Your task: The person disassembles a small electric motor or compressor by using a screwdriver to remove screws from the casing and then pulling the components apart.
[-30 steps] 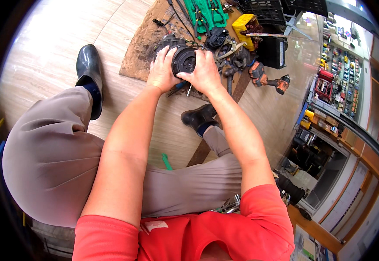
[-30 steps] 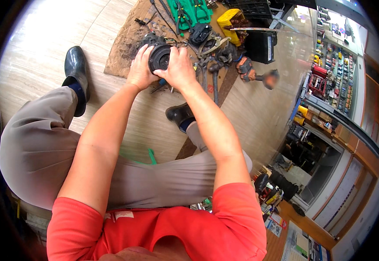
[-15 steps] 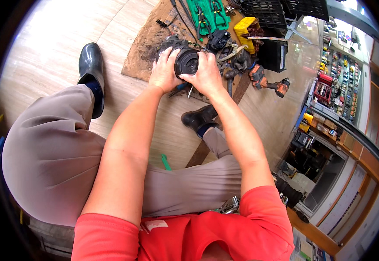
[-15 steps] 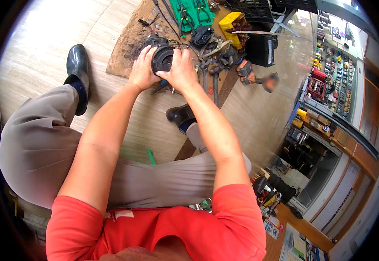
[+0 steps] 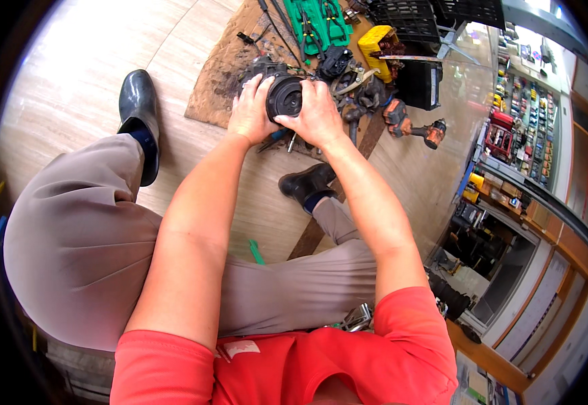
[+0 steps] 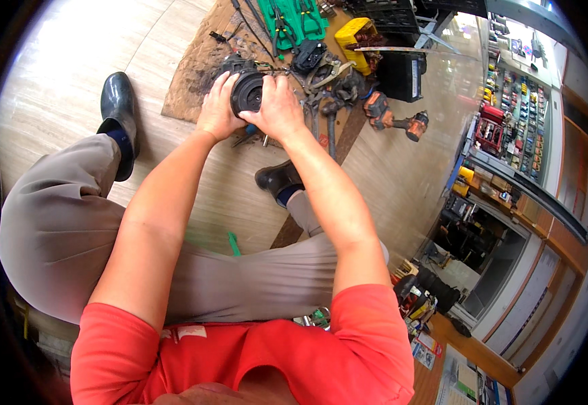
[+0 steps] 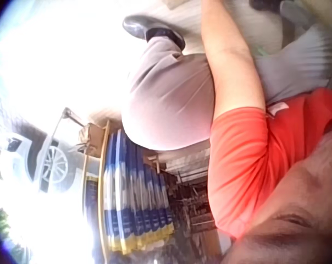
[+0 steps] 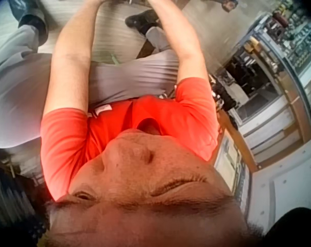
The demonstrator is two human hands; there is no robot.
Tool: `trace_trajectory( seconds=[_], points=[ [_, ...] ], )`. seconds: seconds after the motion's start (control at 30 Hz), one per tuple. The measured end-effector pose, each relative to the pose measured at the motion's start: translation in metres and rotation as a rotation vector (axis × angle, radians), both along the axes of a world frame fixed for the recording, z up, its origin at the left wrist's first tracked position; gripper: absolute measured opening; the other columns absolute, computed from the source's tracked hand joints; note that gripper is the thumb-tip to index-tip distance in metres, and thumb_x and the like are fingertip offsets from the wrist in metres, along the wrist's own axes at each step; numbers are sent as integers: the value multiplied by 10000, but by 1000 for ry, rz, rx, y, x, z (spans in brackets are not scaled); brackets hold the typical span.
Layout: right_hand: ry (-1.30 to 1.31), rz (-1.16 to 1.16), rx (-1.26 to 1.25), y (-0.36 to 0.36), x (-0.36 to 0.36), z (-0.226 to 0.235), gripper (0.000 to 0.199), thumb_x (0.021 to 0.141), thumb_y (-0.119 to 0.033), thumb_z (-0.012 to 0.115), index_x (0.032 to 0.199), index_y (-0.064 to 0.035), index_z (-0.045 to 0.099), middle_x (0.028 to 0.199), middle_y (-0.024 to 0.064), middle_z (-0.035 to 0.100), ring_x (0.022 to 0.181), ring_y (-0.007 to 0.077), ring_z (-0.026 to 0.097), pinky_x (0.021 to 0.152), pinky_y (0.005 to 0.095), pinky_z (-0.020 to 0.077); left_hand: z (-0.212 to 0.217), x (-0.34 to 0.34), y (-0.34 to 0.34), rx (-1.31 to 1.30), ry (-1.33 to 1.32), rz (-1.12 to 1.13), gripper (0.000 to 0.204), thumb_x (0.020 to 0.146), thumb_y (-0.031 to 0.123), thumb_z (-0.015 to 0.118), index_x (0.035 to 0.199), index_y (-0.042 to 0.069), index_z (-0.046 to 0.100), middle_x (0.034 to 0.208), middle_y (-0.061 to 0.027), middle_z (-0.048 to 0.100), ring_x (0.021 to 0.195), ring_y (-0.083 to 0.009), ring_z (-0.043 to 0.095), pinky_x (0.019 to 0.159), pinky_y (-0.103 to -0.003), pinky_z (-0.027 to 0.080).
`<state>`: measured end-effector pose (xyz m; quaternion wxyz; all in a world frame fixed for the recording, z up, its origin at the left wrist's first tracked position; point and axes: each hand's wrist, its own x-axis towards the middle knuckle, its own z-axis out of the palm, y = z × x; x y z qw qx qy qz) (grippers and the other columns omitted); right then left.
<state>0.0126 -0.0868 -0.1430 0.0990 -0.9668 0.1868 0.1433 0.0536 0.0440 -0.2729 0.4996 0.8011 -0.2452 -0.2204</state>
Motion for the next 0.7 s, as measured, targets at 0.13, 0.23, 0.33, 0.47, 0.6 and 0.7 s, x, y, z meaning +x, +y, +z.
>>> trace_trajectory(
  seconds=[0.13,0.23,0.33,0.47,0.6,0.7],
  points=[
    [25,-275,-1,17,5,-2,883,662,-395,929,1276,55,481,1185,246,525,1119,426,598,938,476,527,5,-1,-1,76,-51,-12,1113,603,247,913,1536,162,312,1588,-152,319,1426,-366,387,1137,-497,381],
    [-12,-198,12,15,1,-4,868,660,-374,932,1274,44,483,1185,242,522,1124,428,593,943,477,525,5,0,0,82,-51,-14,1115,604,250,913,1537,161,309,1588,-152,318,1425,-367,389,1137,-498,382],
    [-63,38,26,1,-4,-2,889,642,-328,939,1315,28,481,1223,230,518,1158,417,574,987,466,507,4,-1,0,65,-53,-8,1117,605,261,918,1536,161,310,1587,-150,318,1425,-366,389,1141,-498,379],
    [-44,104,29,-5,-6,-2,945,627,-308,949,1367,13,458,1246,219,512,1197,416,545,1018,468,486,6,-2,-1,70,-42,-13,1109,613,283,920,1534,163,316,1586,-147,320,1426,-363,387,1142,-498,377],
    [-62,60,-38,4,-8,-1,922,647,-311,941,1354,11,444,1211,225,516,1155,418,570,984,480,499,5,-2,-2,86,-61,-10,1104,620,290,918,1536,168,314,1587,-142,319,1425,-360,391,1138,-498,380],
    [-31,47,-92,7,-8,-1,952,647,-322,942,1375,21,432,1230,234,514,1177,417,560,989,476,499,5,-4,-4,80,-61,3,1099,626,288,914,1538,167,313,1588,-143,320,1427,-362,388,1140,-499,378]
  ],
)
